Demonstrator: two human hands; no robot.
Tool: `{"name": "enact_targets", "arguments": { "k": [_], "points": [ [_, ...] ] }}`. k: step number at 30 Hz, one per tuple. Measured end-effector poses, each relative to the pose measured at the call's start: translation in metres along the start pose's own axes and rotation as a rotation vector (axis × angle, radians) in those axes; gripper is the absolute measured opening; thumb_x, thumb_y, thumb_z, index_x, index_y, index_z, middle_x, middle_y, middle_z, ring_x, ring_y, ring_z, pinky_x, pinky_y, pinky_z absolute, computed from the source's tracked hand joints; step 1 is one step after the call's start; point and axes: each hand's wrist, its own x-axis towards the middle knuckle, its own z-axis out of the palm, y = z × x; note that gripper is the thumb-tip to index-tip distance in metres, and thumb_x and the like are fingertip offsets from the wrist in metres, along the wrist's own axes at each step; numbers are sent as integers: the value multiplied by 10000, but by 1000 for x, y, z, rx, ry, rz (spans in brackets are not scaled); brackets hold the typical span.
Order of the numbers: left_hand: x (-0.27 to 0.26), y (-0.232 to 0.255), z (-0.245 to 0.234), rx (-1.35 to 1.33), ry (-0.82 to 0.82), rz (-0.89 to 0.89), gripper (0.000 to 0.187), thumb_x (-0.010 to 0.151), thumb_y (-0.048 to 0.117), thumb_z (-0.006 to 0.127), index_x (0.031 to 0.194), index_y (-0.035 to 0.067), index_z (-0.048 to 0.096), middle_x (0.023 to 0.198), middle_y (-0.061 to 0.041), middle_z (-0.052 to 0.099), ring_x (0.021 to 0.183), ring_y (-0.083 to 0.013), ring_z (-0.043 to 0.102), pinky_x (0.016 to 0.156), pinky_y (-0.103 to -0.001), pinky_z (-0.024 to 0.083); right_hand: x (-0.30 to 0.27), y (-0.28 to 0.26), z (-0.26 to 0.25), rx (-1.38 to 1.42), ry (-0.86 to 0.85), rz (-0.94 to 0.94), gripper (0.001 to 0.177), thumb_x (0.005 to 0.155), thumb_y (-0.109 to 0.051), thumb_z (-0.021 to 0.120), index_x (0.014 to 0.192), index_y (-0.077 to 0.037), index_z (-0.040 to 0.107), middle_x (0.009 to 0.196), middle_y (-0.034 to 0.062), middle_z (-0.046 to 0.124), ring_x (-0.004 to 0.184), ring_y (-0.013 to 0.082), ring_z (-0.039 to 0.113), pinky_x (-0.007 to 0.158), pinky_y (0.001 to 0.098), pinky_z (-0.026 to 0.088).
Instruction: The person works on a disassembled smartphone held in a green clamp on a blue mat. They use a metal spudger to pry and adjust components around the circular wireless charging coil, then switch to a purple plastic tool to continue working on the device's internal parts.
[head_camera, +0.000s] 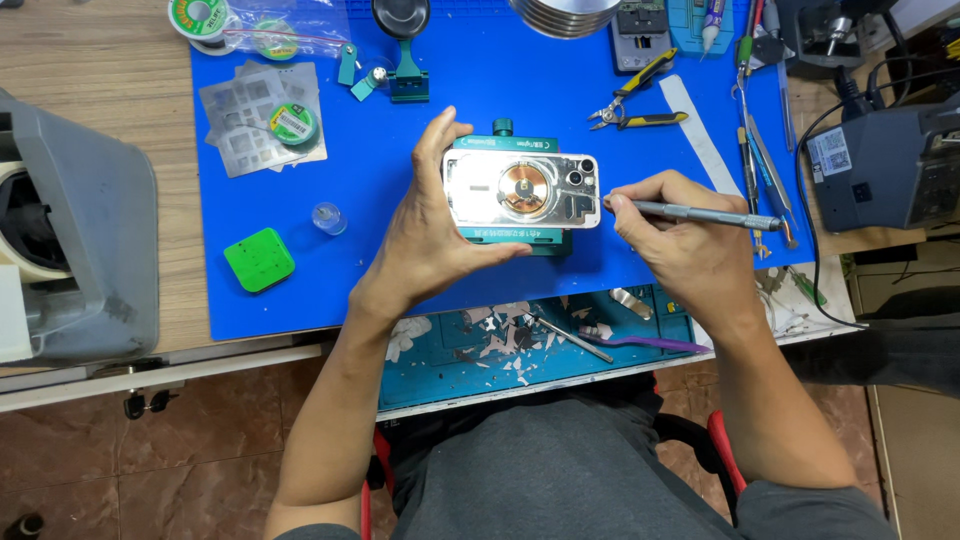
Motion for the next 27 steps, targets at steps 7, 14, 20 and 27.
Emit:
{"name": "enact_targets", "arguments": {
  "k": [7, 14, 20, 27],
  "points": [
    [0, -3, 2, 3, 3, 12, 1342, 729, 371, 1044, 1614, 101, 72, 1604, -227, 379, 1503, -326, 457, 1192, -390, 532, -13, -7, -2, 58, -19, 64, 144, 1039, -152, 726, 1036, -17, 776, 855, 59, 761, 702, 118, 650, 604, 239, 500],
    [0, -1, 1, 0, -1, 3, 1340, 725, 344, 1051, 1613, 109, 76, 1599, -230, 386, 1503, -330, 456, 1197, -396, 523, -21, -7, 1, 49, 11, 56, 131, 1036, -134, 729, 1026, -12, 775, 832, 70, 749, 690, 131, 645, 589, 255, 492],
    [2, 3, -9, -41, -59, -39, 1299, 730, 313, 1028, 1617, 117, 100, 1641, -245, 322, 1534, -345, 402, 1227, -401, 487, -25, 3, 6, 535, 190, -126, 121, 1064, -44, 636, 1108, 67, 660, 1081, 235, 745, 1003, 338, 798, 904, 364, 700],
    [4, 5, -12, -109, -105, -49, 1237, 746, 275, 982, 1625, 113, 127, 1642, -213, 320, 1527, -362, 409, 1286, -472, 388, -24, 41, 17, 694, 131, 205, 388, 1130, -246, 385, 1417, -5, 488, 1264, 281, 681, 1163, 381, 734, 996, 436, 657]
  ]
}}
